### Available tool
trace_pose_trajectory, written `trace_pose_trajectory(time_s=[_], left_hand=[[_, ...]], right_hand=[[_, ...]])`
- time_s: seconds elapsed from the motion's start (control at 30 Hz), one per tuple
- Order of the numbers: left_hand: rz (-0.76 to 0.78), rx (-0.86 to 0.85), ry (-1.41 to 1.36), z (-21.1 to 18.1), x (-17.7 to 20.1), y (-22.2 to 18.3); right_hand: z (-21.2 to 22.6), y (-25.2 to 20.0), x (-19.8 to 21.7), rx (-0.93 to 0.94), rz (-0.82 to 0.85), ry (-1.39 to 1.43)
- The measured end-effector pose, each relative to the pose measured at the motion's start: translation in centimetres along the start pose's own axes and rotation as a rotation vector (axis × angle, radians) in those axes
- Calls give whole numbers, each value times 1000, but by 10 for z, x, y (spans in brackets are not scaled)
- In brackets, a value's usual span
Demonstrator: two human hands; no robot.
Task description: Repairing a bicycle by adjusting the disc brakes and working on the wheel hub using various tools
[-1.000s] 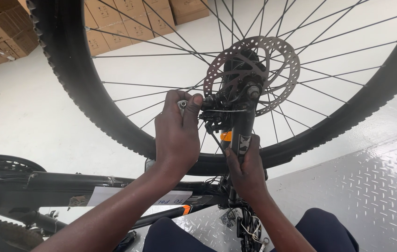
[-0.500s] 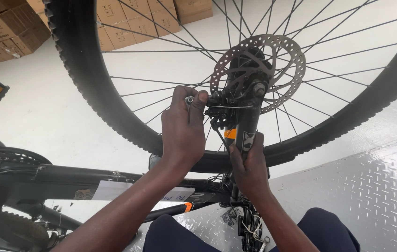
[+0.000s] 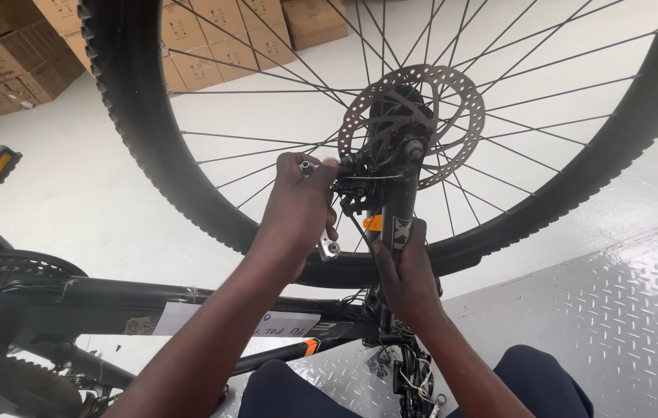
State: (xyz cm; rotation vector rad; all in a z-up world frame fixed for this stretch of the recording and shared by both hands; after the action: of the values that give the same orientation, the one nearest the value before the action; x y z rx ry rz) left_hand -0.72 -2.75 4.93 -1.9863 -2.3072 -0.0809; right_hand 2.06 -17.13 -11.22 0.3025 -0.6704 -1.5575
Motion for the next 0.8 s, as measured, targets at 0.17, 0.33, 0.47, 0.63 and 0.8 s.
trace_pose_trajectory(time_s=[0.17, 0.33, 0.47, 0.63, 0.8], left_hand=[[180, -35, 203, 6, 8, 3], [298, -12, 132, 0, 5, -3], [192, 264, 100, -14, 4, -3], [237, 316, 39, -16, 8, -2], [525, 252, -189, -10, 21, 7]], right_hand=[[3, -2, -1, -11, -5, 3], [14, -18, -8, 74, -31, -97], [54, -39, -18, 741, -419, -502], [86, 0, -15, 979, -287, -163], [120, 35, -22, 1161, -135, -345]])
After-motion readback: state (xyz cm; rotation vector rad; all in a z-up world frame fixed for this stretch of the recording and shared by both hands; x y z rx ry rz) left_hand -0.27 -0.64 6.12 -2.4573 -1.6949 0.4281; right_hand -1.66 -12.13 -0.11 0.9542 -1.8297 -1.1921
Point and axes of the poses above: each hand's wrist, its own y-axis towards the middle knuckle, its own x-axis out of the back of the hand, z = x × y, the point moved 4 cm from there along y, towards the middle knuckle, and after that the axes turned 12 degrees about x, right-handed, at the moved point
